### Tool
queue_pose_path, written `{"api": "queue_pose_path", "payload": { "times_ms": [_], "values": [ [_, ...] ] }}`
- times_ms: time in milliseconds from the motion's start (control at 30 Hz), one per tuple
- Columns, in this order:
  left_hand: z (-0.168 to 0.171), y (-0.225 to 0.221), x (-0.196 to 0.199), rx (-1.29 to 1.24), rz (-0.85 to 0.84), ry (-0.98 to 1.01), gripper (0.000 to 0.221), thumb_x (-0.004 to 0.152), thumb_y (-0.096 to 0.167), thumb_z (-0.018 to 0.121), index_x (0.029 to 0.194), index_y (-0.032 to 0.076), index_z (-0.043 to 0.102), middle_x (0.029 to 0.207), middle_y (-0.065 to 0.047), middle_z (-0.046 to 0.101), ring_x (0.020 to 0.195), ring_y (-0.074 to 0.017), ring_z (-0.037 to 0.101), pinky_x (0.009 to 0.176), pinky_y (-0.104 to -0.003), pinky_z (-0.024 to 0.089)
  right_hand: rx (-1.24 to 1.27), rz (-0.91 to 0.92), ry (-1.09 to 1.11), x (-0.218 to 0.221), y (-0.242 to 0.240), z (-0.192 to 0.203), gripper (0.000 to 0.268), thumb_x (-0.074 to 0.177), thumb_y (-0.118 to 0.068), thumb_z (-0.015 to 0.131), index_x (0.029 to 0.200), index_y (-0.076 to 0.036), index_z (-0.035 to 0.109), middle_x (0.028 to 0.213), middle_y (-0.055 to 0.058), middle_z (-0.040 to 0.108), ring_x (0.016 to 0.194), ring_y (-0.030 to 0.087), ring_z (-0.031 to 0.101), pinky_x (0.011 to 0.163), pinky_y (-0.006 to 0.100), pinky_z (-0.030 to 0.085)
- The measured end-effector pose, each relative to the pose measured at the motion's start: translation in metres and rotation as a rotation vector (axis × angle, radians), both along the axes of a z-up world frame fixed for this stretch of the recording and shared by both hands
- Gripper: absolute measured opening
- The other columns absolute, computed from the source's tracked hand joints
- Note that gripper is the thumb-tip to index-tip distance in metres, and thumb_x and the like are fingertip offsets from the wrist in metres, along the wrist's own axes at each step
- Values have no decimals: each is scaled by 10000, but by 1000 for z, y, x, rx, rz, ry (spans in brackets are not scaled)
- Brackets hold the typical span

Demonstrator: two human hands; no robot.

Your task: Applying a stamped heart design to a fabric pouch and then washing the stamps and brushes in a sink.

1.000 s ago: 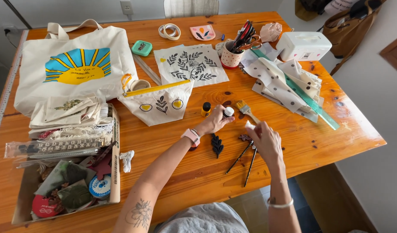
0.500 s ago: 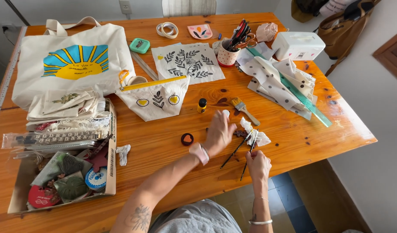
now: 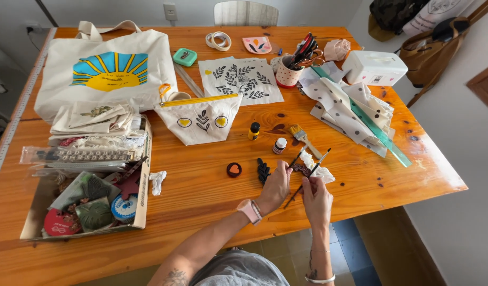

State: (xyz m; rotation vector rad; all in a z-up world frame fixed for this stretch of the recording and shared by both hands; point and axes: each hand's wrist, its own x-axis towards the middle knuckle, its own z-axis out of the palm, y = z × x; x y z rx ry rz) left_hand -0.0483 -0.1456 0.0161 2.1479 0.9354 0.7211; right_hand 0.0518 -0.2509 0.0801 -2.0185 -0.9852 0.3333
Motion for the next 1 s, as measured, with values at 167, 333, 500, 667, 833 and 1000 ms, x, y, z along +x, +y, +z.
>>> {"api": "queue_pose_path", "payload": {
  "times_ms": [167, 333, 500, 667, 833, 1000],
  "values": [
    [64, -19, -57, -320, -20, -289, 178, 1233, 232, 310, 1244, 91, 418, 850, -60, 717, 720, -227, 740, 647, -346, 565, 167, 160, 43, -38, 21, 29, 220, 1125, -231, 638, 1064, -35, 717, 673, 87, 734, 550, 199, 665, 591, 363, 564],
    [68, -22, -94, -184, 59, -355, 87, 1218, 140, 335, 1191, 97, 406, 795, -104, 735, 652, -226, 730, 642, -328, 556, 250, 301, 85, -72, 39, 42, 194, 1130, -194, 644, 1021, -68, 743, 649, 58, 731, 514, 163, 665, 524, 297, 550],
    [50, -2, -127, 9, 393, -432, 194, 1193, 157, 458, 1244, -17, 528, 1110, -329, 728, 1029, -461, 767, 807, -471, 637, 99, 239, -72, -74, 58, -3, 496, 1077, -470, 717, 1360, -68, 651, 1109, 136, 756, 1002, 291, 762, 839, 391, 642],
    [5, 29, -151, 84, 517, -175, 339, 1004, 244, 750, 1146, 59, 505, 1018, -162, 615, 979, -403, 732, 818, -445, 637, -106, 194, -266, -65, 73, -84, 982, 890, -445, 866, 1634, -64, 349, 1452, 297, 498, 1329, 547, 523, 1110, 652, 484],
    [-5, 33, -147, 132, 535, 84, 837, 693, 225, 1025, 1270, -10, 466, 1121, -198, 587, 1096, -436, 685, 976, -500, 612, -90, 169, -330, -80, 78, -100, 980, 913, -355, 852, 1657, -22, 307, 1424, 307, 512, 1319, 550, 495, 1134, 641, 421],
    [3, 33, -141, -16, 440, 148, 768, 814, 170, 950, 1368, -28, 455, 1131, -203, 656, 1115, -375, 712, 966, -442, 624, -50, 151, -344, -70, 95, -127, 786, 968, -288, 772, 1605, -110, 349, 1296, 149, 568, 1251, 443, 570, 1050, 577, 496]
  ]
}}
